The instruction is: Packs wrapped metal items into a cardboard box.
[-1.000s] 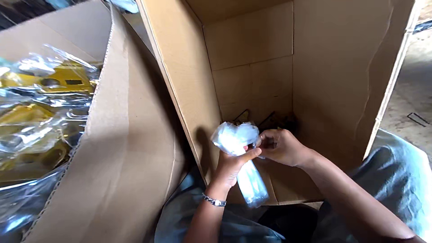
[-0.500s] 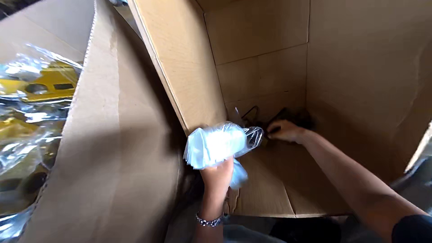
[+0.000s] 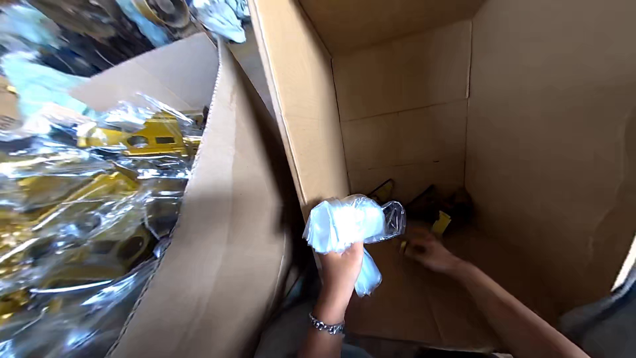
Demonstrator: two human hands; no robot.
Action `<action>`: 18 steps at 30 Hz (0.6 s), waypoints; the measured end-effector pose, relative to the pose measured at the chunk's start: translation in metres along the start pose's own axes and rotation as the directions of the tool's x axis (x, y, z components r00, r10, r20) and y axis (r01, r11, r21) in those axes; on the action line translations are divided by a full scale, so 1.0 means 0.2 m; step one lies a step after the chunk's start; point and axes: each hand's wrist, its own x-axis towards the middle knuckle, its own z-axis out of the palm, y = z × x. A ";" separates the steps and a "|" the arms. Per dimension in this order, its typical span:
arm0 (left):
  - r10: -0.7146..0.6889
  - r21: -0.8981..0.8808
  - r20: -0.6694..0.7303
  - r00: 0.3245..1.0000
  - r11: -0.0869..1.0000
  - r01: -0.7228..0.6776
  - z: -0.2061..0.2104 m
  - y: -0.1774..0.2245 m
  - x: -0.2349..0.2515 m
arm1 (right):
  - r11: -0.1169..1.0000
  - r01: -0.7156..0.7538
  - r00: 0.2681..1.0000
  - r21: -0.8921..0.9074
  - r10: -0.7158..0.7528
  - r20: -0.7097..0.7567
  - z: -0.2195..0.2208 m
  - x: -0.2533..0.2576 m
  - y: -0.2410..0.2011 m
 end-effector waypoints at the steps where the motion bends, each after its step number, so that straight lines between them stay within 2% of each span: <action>1: -0.005 0.009 0.013 1.000 1.000 0.005 -0.01 0.01 0.00 | 0.965 0.052 0.992 0.258 -0.020 -0.125 -0.05 -0.08 -0.02; 2: 0.005 0.013 0.031 1.000 1.000 -0.005 -0.01 0.01 -0.01 | 0.873 0.108 0.973 0.475 0.005 -0.230 -0.12 -0.16 -0.06; 3: 0.027 0.012 0.053 0.998 1.000 -0.028 -0.01 0.01 -0.02 | 0.775 0.201 0.948 0.599 0.001 -0.318 -0.19 -0.24 -0.11; 4: 0.054 0.009 0.070 0.996 0.998 -0.054 -0.02 0.01 -0.03 | 0.701 0.307 0.923 0.643 -0.055 -0.381 -0.26 -0.32 -0.16; 6: 0.119 0.002 0.096 0.988 0.993 -0.120 -0.02 0.02 -0.06 | 0.634 0.502 0.862 0.588 -0.317 -0.395 -0.37 -0.46 -0.27; 8: 0.095 0.006 0.139 0.986 0.995 -0.096 -0.02 0.04 -0.10 | 0.712 0.552 0.831 0.434 -0.513 -0.216 -0.40 -0.58 -0.42; 9: 0.047 -0.008 0.171 0.984 0.999 -0.046 -0.02 0.05 -0.12 | 0.777 0.548 0.833 0.311 -0.541 -0.116 -0.38 -0.61 -0.48; 10: -0.012 -0.044 0.205 0.979 0.999 0.021 -0.02 0.06 -0.15 | 0.825 0.548 0.837 0.142 -0.542 -0.078 -0.33 -0.61 -0.53; 11: -0.079 -0.087 0.234 0.969 0.991 0.102 -0.02 0.09 -0.17 | 0.828 0.558 0.819 -0.061 -0.561 -0.122 -0.28 -0.60 -0.56; 13: -0.175 -0.168 0.253 0.951 0.961 0.221 -0.04 0.15 -0.19 | 0.733 0.515 0.722 -0.445 -0.650 -0.236 -0.16 -0.56 -0.57; 14: -0.194 -0.186 0.251 0.948 0.952 0.244 -0.05 0.17 -0.20 | 0.697 0.452 0.748 -0.557 -0.636 -0.189 -0.11 -0.57 -0.58; 16: -0.160 -0.141 0.258 0.953 0.969 0.201 -0.10 0.19 -0.22 | 0.706 0.299 0.918 -0.642 -0.396 -0.008 -0.03 -0.58 -0.64; 17: -0.111 -0.094 0.287 0.952 0.985 0.143 -0.12 0.19 -0.23 | 0.746 0.267 0.944 -0.610 -0.328 0.011 -0.01 -0.54 -0.64; 18: -0.046 -0.050 0.334 0.942 0.997 0.066 -0.12 0.18 -0.24 | 0.811 0.275 0.940 -0.516 -0.340 -0.033 0.00 -0.48 -0.61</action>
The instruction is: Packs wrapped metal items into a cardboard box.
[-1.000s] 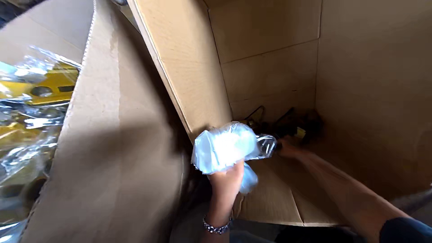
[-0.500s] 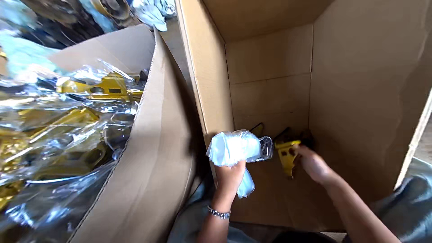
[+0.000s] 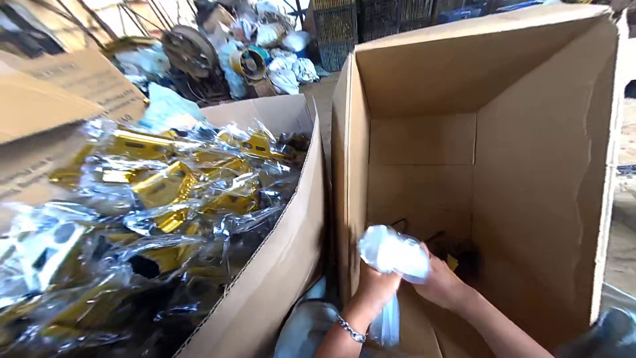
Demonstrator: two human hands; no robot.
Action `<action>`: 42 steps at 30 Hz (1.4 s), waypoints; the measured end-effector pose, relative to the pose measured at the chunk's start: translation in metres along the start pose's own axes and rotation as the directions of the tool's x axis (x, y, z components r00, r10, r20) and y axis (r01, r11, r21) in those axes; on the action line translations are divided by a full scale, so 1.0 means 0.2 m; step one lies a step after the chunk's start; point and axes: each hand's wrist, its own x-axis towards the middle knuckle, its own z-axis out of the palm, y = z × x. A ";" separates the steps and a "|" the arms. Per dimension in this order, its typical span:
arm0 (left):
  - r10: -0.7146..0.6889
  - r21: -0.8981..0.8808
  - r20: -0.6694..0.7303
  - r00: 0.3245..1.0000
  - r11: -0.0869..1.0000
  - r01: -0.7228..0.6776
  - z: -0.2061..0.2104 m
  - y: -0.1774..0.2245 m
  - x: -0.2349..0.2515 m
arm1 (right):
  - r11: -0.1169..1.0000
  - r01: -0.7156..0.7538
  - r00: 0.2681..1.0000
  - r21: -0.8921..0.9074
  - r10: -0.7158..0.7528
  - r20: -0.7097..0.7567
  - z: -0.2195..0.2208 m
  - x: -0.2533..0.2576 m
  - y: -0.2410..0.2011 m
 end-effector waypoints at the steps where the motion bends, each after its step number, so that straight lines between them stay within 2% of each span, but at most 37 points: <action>1: 0.083 0.054 0.041 0.996 0.995 -0.086 0.02 -0.04 0.00 | 0.988 0.022 0.997 0.154 -0.010 -0.076 0.03 0.04 0.04; 2: 0.173 0.082 0.048 0.984 0.981 -0.177 0.04 -0.08 0.02 | 0.950 0.071 0.991 0.304 -0.031 -0.133 0.05 0.07 0.05; 3: 0.218 0.084 0.012 0.976 0.972 -0.219 0.06 -0.11 0.05 | 0.884 0.100 0.991 0.456 -0.045 -0.129 0.02 0.07 0.04; 5: 0.194 0.046 -0.159 0.968 0.981 -0.189 0.05 -0.13 0.11 | 0.687 0.024 1.000 0.726 -0.010 -0.025 -0.05 0.04 0.01; 6: 0.149 0.010 -0.233 0.961 0.988 -0.151 0.03 -0.12 0.15 | 0.605 0.037 0.999 0.795 -0.007 -0.042 -0.07 0.02 0.00; 7: 0.109 -0.034 -0.259 0.960 0.992 -0.122 0.02 -0.11 0.16 | 0.570 0.076 0.994 0.818 0.019 -0.106 -0.07 0.00 -0.01; 8: 0.070 -0.061 -0.234 0.970 0.994 -0.087 0.02 -0.09 0.13 | 0.607 0.145 0.976 0.781 0.044 -0.215 -0.05 -0.01 -0.01; 10: 0.030 -0.083 -0.048 0.998 0.996 -0.033 0.06 -0.03 0.01 | 0.755 0.320 0.881 0.573 -0.014 -0.472 0.00 0.00 0.02; 12: -0.003 -0.192 0.117 0.993 0.981 0.025 0.06 -0.04 -0.04 | 0.864 0.328 0.833 0.381 -0.074 -0.549 -0.03 0.00 0.07; 13: -0.046 -0.253 0.126 0.991 0.964 0.077 0.05 -0.04 -0.02 | 0.923 0.249 0.862 0.294 -0.073 -0.502 -0.09 -0.04 0.10; 15: -0.155 -0.315 0.133 0.979 0.930 0.190 -0.03 -0.01 0.04 | 0.995 -0.025 0.980 0.094 0.043 -0.196 -0.24 -0.11 0.17; 16: -0.179 -0.325 0.113 0.977 0.923 0.206 -0.06 0.01 0.07 | 0.989 -0.144 0.989 -0.044 0.142 -0.035 -0.32 -0.13 0.19; 17: -0.176 -0.333 0.090 0.980 0.923 0.196 -0.08 0.02 0.08 | 0.966 -0.206 0.976 -0.158 0.215 0.044 -0.39 -0.16 0.18; 18: -0.159 -0.331 0.072 0.985 0.927 0.174 -0.08 0.02 0.09 | 0.956 -0.205 0.977 -0.208 0.212 0.013 -0.45 -0.21 0.15; 19: -0.137 -0.307 0.054 0.989 0.940 0.147 -0.07 0.02 0.08 | 0.976 -0.113 0.986 -0.187 0.087 -0.140 -0.51 -0.28 0.12; 20: -0.103 -0.262 0.039 0.994 0.959 0.109 -0.06 0.00 0.08 | 0.987 0.081 0.915 -0.138 -0.129 -0.381 -0.55 -0.32 0.11; 21: -0.065 -0.217 0.030 0.997 0.974 0.070 -0.06 -0.02 0.07 | 0.947 0.313 0.737 -0.071 -0.290 -0.610 -0.57 -0.33 0.10; 22: -0.035 -0.180 0.017 0.999 0.983 0.037 -0.05 -0.04 0.07 | 0.845 0.525 0.623 0.102 -0.300 -0.723 -0.60 -0.31 0.06; 23: -0.011 -0.156 0.008 1.000 0.988 0.013 -0.05 -0.06 0.06 | 0.673 0.657 0.629 0.339 -0.243 -0.738 -0.60 -0.30 0.01; 24: -0.001 -0.152 0.009 1.000 0.988 0.002 -0.04 -0.07 0.06 | 0.579 0.650 0.695 0.492 -0.191 -0.694 -0.57 -0.27 -0.03; 26: -0.009 -0.208 0.021 1.000 0.978 0.013 -0.01 -0.09 0.06 | 0.631 0.449 0.868 0.632 -0.143 -0.475 -0.39 -0.19 -0.02; 27: -0.005 -0.229 0.034 0.999 0.973 0.013 0.00 -0.09 0.05 | 0.663 0.352 0.926 0.661 -0.143 -0.350 -0.28 -0.17 -0.01; 28: -0.009 -0.235 0.045 0.999 0.972 0.019 0.01 -0.08 0.04 | 0.655 0.307 0.948 0.690 -0.146 -0.283 -0.20 -0.15 0.00; 30: -0.044 -0.262 0.059 0.997 0.963 0.058 0.01 -0.07 0.03 | 0.558 0.273 0.955 0.784 -0.058 -0.292 -0.13 -0.15 0.01; 32: -0.063 -0.292 0.097 0.993 0.952 0.089 0.00 -0.09 0.02 | 0.474 0.204 0.972 0.857 0.005 -0.234 -0.09 -0.17 0.00; 35: -0.075 -0.308 0.224 0.972 0.940 0.144 0.01 -0.05 0.03 | 0.399 0.202 0.975 0.894 0.001 -0.221 -0.07 -0.16 -0.02; 37: -0.140 -0.380 0.306 0.942 0.889 0.256 0.02 -0.01 0.03 | 0.344 0.165 0.986 0.924 -0.023 -0.168 -0.06 -0.17 0.02; 39: -0.220 -0.404 0.349 0.911 0.842 0.358 0.02 0.00 0.04 | 0.337 0.120 0.993 0.934 -0.028 -0.118 -0.05 -0.17 0.04; 40: -0.250 -0.380 0.332 0.910 0.847 0.372 0.03 -0.01 0.05 | 0.356 0.110 0.993 0.928 0.004 -0.119 -0.06 -0.18 0.04; 41: -0.255 -0.318 0.256 0.933 0.889 0.330 0.04 -0.02 0.05 | 0.381 0.107 0.990 0.918 0.043 -0.133 -0.06 -0.18 0.04; 42: -0.200 -0.179 0.136 0.970 0.958 0.222 0.04 -0.04 0.06 | 0.410 0.107 0.987 0.906 0.068 -0.147 -0.07 -0.19 0.06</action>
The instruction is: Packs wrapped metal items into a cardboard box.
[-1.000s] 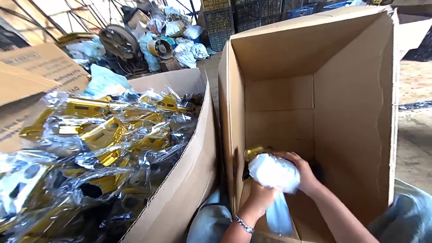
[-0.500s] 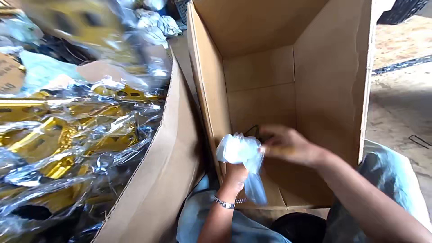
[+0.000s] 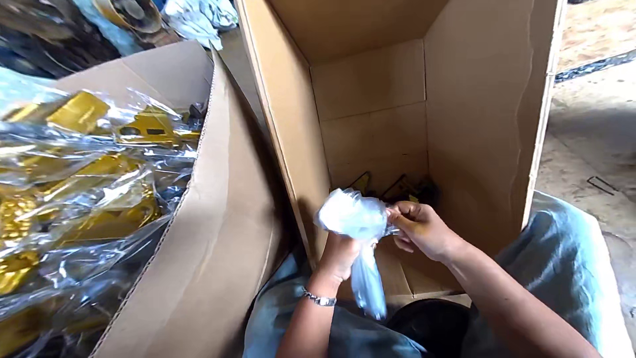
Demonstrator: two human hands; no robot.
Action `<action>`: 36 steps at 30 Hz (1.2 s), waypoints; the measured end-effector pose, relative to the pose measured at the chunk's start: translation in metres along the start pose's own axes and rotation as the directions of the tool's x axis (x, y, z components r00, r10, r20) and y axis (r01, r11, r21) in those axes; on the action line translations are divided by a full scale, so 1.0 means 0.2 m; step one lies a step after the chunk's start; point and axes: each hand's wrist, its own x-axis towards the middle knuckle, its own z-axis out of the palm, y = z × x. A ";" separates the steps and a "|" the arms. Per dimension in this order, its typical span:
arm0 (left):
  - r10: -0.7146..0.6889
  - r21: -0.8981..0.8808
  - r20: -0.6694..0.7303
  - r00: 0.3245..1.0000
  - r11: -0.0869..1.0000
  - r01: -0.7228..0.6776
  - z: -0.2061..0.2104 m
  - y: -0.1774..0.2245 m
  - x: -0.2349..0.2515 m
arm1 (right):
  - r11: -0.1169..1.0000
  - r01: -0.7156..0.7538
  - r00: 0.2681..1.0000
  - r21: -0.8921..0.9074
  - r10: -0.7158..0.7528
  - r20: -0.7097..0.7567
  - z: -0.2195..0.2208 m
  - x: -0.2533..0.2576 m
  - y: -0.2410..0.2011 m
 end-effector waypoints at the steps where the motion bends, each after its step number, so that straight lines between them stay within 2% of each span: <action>1: 0.131 0.216 -0.087 0.987 0.970 -0.110 -0.02 -0.01 0.03 | 0.999 0.009 1.000 -0.041 -0.010 -0.004 -0.03 0.00 0.00; 2: 0.250 0.379 -0.167 0.954 0.909 -0.172 -0.06 -0.01 0.07 | 0.997 0.016 1.000 -0.073 -0.015 0.013 -0.07 0.01 0.00; 3: 0.318 0.450 -0.250 0.914 0.874 -0.181 -0.09 0.00 0.12 | 0.996 0.023 1.000 -0.083 -0.021 0.021 -0.10 0.02 0.00; 4: 0.364 0.452 -0.308 0.879 0.869 -0.201 -0.13 0.00 0.17 | 0.994 0.040 0.999 -0.100 -0.040 0.000 -0.13 0.03 -0.01; 5: 0.381 0.407 -0.308 0.872 0.881 -0.242 -0.14 0.00 0.19 | 0.987 0.067 0.997 -0.149 -0.073 -0.033 -0.14 0.05 -0.03; 6: 0.361 0.309 -0.249 0.899 0.909 -0.279 -0.14 0.01 0.18 | 0.966 0.104 0.992 -0.238 -0.118 -0.044 -0.13 0.08 -0.05; 7: 0.312 0.181 -0.128 0.941 0.940 -0.288 -0.11 0.00 0.16 | 0.925 0.160 0.985 -0.344 -0.174 -0.009 -0.09 0.10 -0.08; 9: 0.182 -0.032 0.125 0.975 0.983 -0.179 -0.05 0.00 0.11 | 0.788 0.348 0.938 -0.508 -0.293 0.188 -0.01 0.16 -0.12; 10: 0.149 -0.081 0.149 0.978 0.987 -0.138 -0.05 -0.01 0.11 | 0.724 0.430 0.902 -0.540 -0.317 0.294 0.01 0.20 -0.15; 11: 0.150 -0.064 0.091 0.984 0.987 -0.145 -0.08 -0.02 0.13 | 0.717 0.454 0.884 -0.529 -0.291 0.366 0.01 0.24 -0.18; 12: 0.185 0.042 -0.001 0.983 0.982 -0.185 -0.13 -0.01 0.13 | 0.770 0.430 0.881 -0.471 -0.246 0.404 -0.03 0.30 -0.20; 13: 0.236 0.223 -0.106 0.966 0.952 -0.208 -0.16 0.02 0.13 | 0.839 0.383 0.891 -0.386 -0.225 0.395 -0.08 0.35 -0.19; 14: 0.323 0.416 -0.177 0.930 0.881 -0.227 -0.19 0.03 0.14 | 0.882 0.343 0.912 -0.324 -0.230 0.339 -0.14 0.41 -0.17; 15: 0.403 0.532 -0.213 0.890 0.812 -0.241 -0.19 0.03 0.14 | 0.908 0.302 0.938 -0.290 -0.229 0.260 -0.19 0.48 -0.14; 17: 0.492 0.545 -0.286 0.822 0.790 -0.282 -0.19 -0.01 0.16 | 0.923 0.142 0.989 -0.358 -0.116 0.095 -0.26 0.62 -0.01; 18: 0.493 0.502 -0.334 0.803 0.815 -0.291 -0.19 -0.02 0.17 | 0.874 0.037 0.998 -0.485 -0.011 0.056 -0.27 0.69 0.09; 19: 0.482 0.480 -0.366 0.796 0.830 -0.282 -0.18 -0.02 0.18 | 0.785 -0.047 0.991 -0.618 0.116 0.072 -0.25 0.76 0.21; 20: 0.480 0.506 -0.378 0.791 0.823 -0.258 -0.16 -0.01 0.18 | 0.681 -0.069 0.960 -0.729 0.244 0.137 -0.20 0.83 0.34; 21: 0.479 0.566 -0.372 0.795 0.796 -0.215 -0.14 0.00 0.16 | 0.586 -0.017 0.913 -0.810 0.340 0.226 -0.12 0.88 0.47; 23: 0.427 0.720 -0.356 0.831 0.692 -0.047 -0.11 0.04 0.13 | 0.520 0.093 0.846 -0.849 0.408 0.342 0.05 0.91 0.66; 25: 0.282 0.799 -0.384 0.879 0.578 0.164 -0.08 0.10 0.11 | 0.498 0.109 0.824 -0.860 0.439 0.359 0.16 0.91 0.74; 26: 0.219 0.828 -0.376 0.900 0.516 0.220 -0.07 0.12 0.10 | 0.464 0.099 0.790 -0.880 0.502 0.353 0.19 0.91 0.72; 27: 0.190 0.852 -0.354 0.916 0.469 0.232 -0.08 0.13 0.10 | 0.425 0.099 0.768 -0.900 0.543 0.341 0.20 0.92 0.71; 29: 0.126 0.828 -0.349 0.929 0.505 0.243 -0.08 0.14 0.09 | 0.392 0.108 0.764 -0.914 0.555 0.329 0.17 0.90 0.70; 30: 0.173 0.784 -0.351 0.920 0.592 0.188 -0.09 0.12 0.09 | 0.412 0.089 0.805 -0.907 0.506 0.309 0.11 0.86 0.69; 31: 0.236 0.686 -0.357 0.904 0.723 0.082 -0.10 0.08 0.10 | 0.473 0.047 0.874 -0.880 0.408 0.266 0.04 0.81 0.68; 32: 0.292 0.537 -0.354 0.889 0.842 -0.062 -0.12 0.03 0.12 | 0.575 -0.005 0.945 -0.818 0.271 0.184 -0.05 0.75 0.66; 33: 0.311 0.373 -0.346 0.885 0.911 -0.175 -0.12 -0.01 0.15 | 0.701 -0.052 0.992 -0.712 0.119 0.045 -0.12 0.67 0.63; 34: 0.312 0.273 -0.333 0.890 0.935 -0.226 -0.12 -0.03 0.17 | 0.841 -0.071 0.991 -0.537 -0.002 -0.135 -0.18 0.60 0.58; 35: 0.309 0.230 -0.323 0.894 0.942 -0.243 -0.12 -0.05 0.18 | 0.954 -0.060 0.951 -0.294 -0.035 -0.306 -0.22 0.53 0.49; 36: 0.304 0.217 -0.321 0.897 0.946 -0.242 -0.11 -0.07 0.20 | 0.999 0.015 0.905 -0.046 -0.033 -0.425 -0.24 0.46 0.39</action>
